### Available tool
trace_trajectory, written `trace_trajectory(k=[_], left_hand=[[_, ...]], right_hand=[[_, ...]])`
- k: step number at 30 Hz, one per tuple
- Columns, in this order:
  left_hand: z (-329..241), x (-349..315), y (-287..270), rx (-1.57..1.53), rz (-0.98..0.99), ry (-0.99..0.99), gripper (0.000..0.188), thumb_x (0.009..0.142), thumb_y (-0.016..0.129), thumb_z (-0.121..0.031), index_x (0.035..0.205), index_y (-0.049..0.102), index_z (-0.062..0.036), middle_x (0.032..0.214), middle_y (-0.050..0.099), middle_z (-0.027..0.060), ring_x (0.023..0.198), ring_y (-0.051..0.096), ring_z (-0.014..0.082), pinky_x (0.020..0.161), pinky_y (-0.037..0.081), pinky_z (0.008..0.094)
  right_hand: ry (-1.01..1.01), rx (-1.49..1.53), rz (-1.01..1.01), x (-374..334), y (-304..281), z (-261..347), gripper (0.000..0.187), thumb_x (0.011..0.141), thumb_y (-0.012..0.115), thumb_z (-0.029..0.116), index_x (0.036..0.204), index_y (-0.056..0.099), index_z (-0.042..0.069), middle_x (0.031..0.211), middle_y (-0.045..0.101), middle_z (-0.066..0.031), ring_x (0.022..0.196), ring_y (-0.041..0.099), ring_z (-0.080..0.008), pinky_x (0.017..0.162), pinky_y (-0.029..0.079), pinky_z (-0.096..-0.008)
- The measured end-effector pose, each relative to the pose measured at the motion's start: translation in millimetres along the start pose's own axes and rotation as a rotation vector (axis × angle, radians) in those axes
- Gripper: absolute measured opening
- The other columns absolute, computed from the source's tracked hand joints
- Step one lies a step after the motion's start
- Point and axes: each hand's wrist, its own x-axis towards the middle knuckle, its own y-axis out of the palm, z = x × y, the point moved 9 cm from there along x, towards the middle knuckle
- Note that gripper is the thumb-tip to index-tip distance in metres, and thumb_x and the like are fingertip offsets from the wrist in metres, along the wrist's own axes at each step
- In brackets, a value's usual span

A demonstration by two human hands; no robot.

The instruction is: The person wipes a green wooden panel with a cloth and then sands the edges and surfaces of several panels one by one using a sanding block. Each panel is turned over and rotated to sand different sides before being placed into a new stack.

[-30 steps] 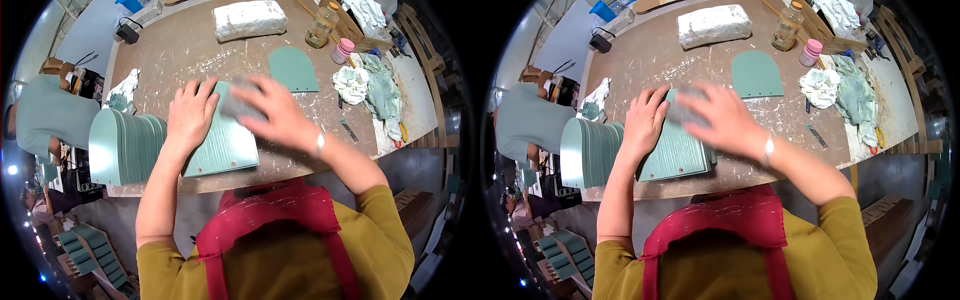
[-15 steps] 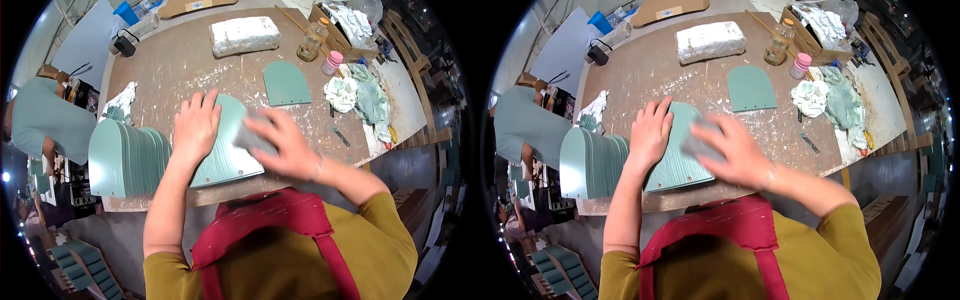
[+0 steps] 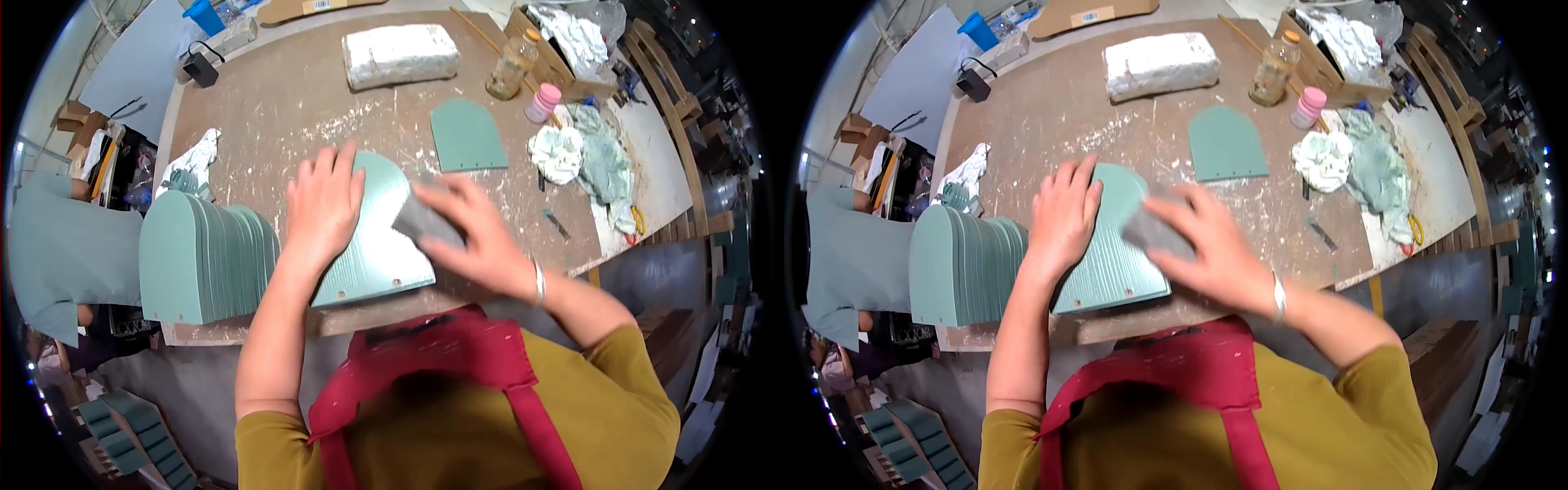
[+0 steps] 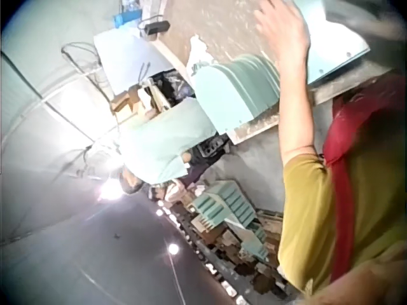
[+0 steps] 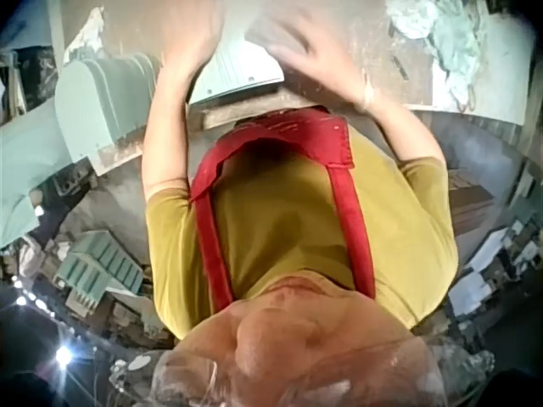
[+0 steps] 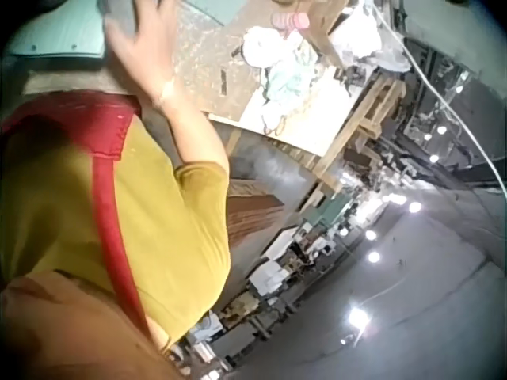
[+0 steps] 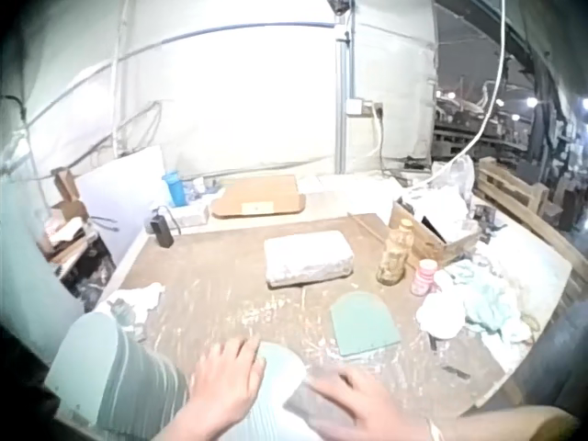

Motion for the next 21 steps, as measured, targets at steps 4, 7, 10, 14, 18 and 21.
trace_trajectory(k=[4,7,10,14,18,21], left_hand=[[-8.2,8.5,-3.3,-0.016,-0.015,0.039,0.047,0.099,0.047,-0.027,0.140,0.046,-0.0051,0.128,0.054,0.0151,0.113,0.052,0.0349,0.095,0.042,0.0484],[5.1,2.7,-0.6,-0.012,-0.014,0.000,0.051,0.099,0.046,-0.026,0.143,0.041,-0.0021,0.127,0.055,0.0166,0.113,0.052,0.0362,0.095,0.042,0.0470],[10.4,5.8,-2.9,-0.020,-0.054,-0.020,0.054,0.098,0.047,-0.026,0.146,0.036,-0.0010,0.128,0.055,0.0188,0.113,0.052,0.0377,0.095,0.042,0.0484],[-0.6,5.4,-0.6,-0.073,-0.028,0.011,0.061,0.098,0.049,-0.027,0.149,0.030,-0.0010,0.137,0.051,0.0206,0.120,0.049,0.0395,0.100,0.039,0.0490],[-14.8,-9.8,-28.4,0.102,-0.235,0.136,0.069,0.095,0.056,-0.030,0.150,0.029,-0.0007,0.149,0.040,0.0210,0.133,0.041,0.0409,0.110,0.031,0.0495],[-56.5,-56.9,-21.0,-0.115,0.077,0.292,0.073,0.088,0.064,-0.037,0.146,0.036,-0.0025,0.152,0.037,0.0202,0.140,0.034,0.0389,0.114,0.024,0.0514]], right_hand=[[0.101,0.071,-0.004,87.3,12.2,-31.2,0.055,0.085,0.068,0.035,0.132,0.058,0.009,0.126,0.054,-0.0202,0.116,0.054,-0.0384,0.099,0.043,-0.0442],[0.069,0.013,-0.002,66.7,11.9,-20.3,0.056,0.084,0.069,0.035,0.132,0.058,0.008,0.125,0.055,-0.0212,0.116,0.054,-0.0389,0.100,0.043,-0.0442],[0.059,0.037,0.029,39.2,6.3,-18.4,0.058,0.083,0.070,0.037,0.130,0.060,0.004,0.124,0.056,-0.0230,0.118,0.054,-0.0398,0.102,0.043,-0.0442],[0.154,0.032,0.079,108.6,15.0,-41.2,0.058,0.085,0.066,0.039,0.128,0.060,0.001,0.118,0.061,-0.0250,0.113,0.057,-0.0393,0.100,0.045,-0.0421],[0.170,-0.101,0.112,132.6,-8.1,-58.5,0.057,0.084,0.064,0.043,0.126,0.062,0.005,0.117,0.064,-0.0230,0.110,0.061,-0.0364,0.095,0.048,-0.0417],[0.095,-0.132,0.214,105.9,-22.2,-26.9,0.060,0.085,0.060,0.050,0.126,0.064,0.007,0.114,0.067,-0.0204,0.106,0.064,-0.0336,0.095,0.048,-0.0411]])
